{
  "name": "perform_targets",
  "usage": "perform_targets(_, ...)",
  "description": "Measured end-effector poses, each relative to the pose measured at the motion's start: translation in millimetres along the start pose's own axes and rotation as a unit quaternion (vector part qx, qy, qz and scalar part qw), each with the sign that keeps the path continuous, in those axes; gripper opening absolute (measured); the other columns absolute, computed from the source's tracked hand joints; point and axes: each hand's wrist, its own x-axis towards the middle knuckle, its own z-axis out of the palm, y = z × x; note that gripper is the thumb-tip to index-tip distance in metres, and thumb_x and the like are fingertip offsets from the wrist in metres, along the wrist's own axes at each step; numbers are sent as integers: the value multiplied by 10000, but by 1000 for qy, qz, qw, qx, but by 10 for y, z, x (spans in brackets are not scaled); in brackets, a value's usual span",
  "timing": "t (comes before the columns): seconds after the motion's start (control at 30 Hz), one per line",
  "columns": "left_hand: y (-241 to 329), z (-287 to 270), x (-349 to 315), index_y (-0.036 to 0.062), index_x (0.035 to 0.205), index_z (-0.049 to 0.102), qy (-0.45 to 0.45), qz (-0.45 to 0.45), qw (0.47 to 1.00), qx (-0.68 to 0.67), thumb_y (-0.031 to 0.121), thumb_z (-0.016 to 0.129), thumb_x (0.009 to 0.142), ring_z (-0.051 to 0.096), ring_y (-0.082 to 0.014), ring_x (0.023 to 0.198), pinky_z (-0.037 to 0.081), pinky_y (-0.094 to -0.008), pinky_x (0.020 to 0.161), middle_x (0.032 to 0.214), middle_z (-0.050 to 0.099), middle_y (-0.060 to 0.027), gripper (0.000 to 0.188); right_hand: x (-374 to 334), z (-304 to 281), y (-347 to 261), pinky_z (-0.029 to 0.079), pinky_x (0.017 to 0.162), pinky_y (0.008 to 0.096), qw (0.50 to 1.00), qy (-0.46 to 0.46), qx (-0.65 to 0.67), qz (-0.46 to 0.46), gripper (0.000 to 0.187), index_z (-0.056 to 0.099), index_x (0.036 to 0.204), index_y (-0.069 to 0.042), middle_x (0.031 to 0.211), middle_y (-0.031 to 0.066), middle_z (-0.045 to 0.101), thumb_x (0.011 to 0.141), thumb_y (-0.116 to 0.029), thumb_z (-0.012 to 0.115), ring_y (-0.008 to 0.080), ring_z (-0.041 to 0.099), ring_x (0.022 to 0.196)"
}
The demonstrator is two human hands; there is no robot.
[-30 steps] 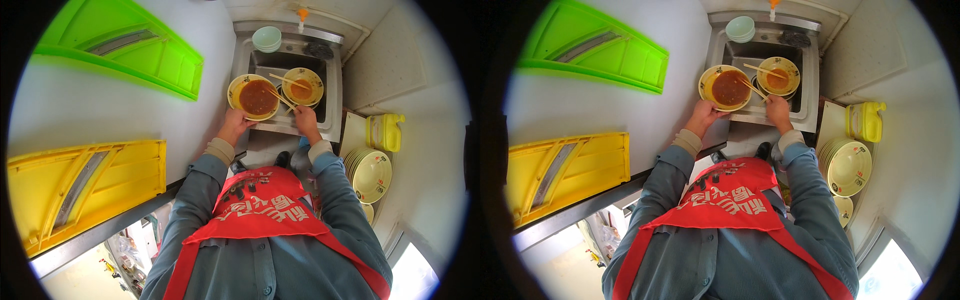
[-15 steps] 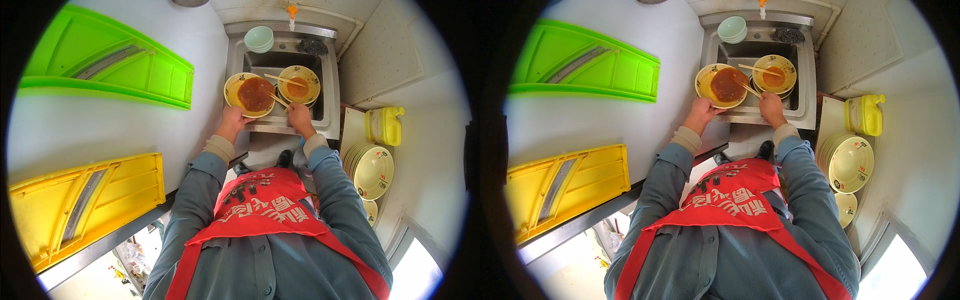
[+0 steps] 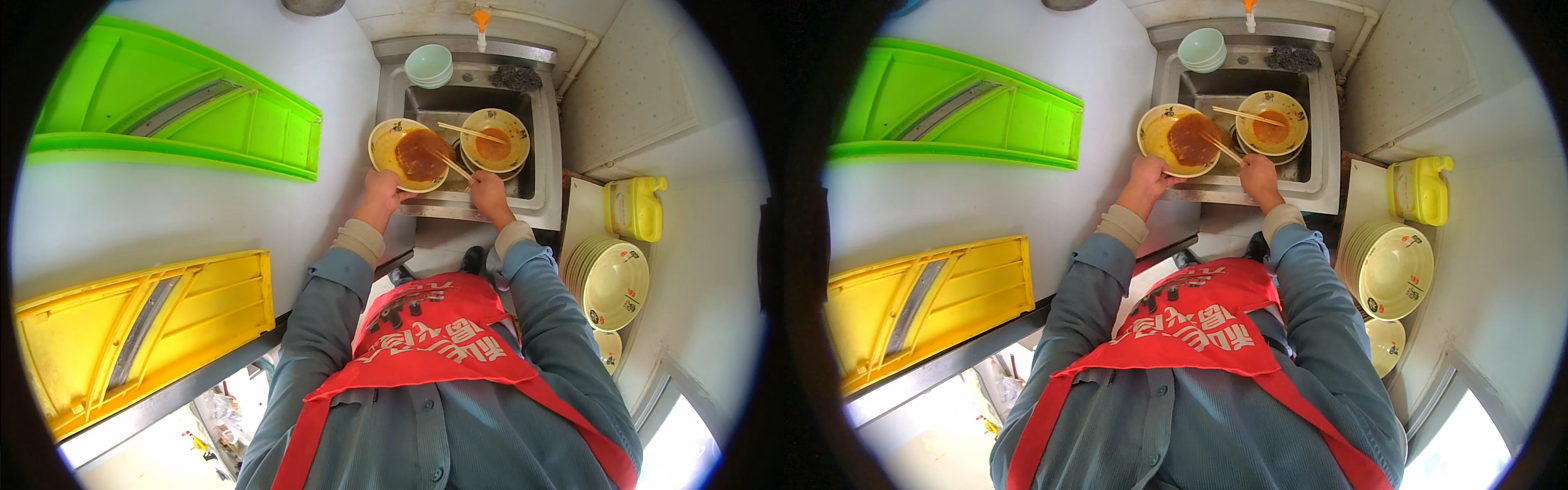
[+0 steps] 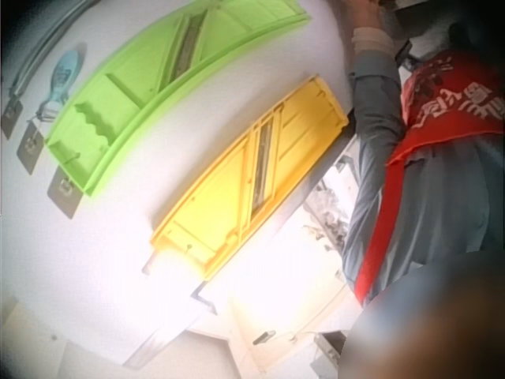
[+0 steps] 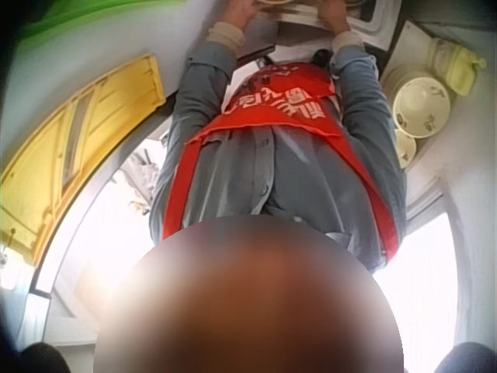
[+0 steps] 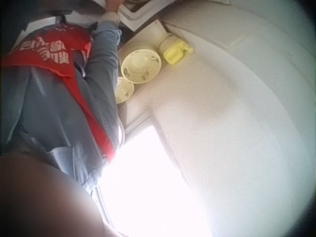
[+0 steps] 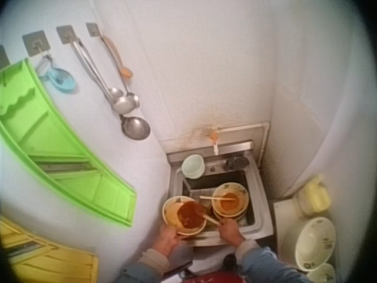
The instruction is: The person assembles a noodle dish by adding toppings from several bowls into a serving bowl, then carries it to a customer and places it on the table. After serving, the person collects used bowls and chopsticks, rinses them in a sink, and returns to the prep area to handle packaged items.
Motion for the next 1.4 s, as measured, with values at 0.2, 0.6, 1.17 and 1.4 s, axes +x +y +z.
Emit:
perform_targets(0.2, 19, 44, 2, -111, 1291, 400, 28, 6, 999, 29, -168, 404, 768, 631, -556, 990, 592, -661, 736, 1223, 531, -313, 526, -10, 18, 15, 519, 801, 477, 1000, -8, 17, 12, 183, 727, 876, -28, 876, 216, 689, 864, -169, 610, 415, 653, 875)
perform_targets(0.6, 144, 114, -89, 15, 1339, 415, 21, 3, 996, 90, -118, 384, 837, 672, -453, 978, 590, -601, 694, 1255, 575, -238, 519, -28, 25, -45, 518, 793, 483, 997, -23, 54, 53, 177, 721, 863, -24, 875, 223, 684, 849, -174, 629, 419, 648, 867)
perform_targets(1.17, 248, 252, -116, -25, 1289, 433, 37, 47, 990, 126, -70, 382, 895, 700, -430, 897, 589, -550, 609, 1198, 599, -253, 400, 2, 79, -12, 531, 779, 468, 997, -21, 47, 52, 185, 737, 856, -50, 856, 205, 691, 841, -183, 610, 407, 661, 841)
perform_targets(1.4, 271, 253, -117, -38, 1267, 436, 35, 48, 988, 142, -55, 406, 906, 702, -433, 894, 584, -554, 593, 1189, 597, -263, 362, -42, 63, -47, 532, 774, 467, 997, -21, 52, 50, 193, 738, 861, -45, 849, 210, 688, 845, -182, 603, 411, 662, 830)
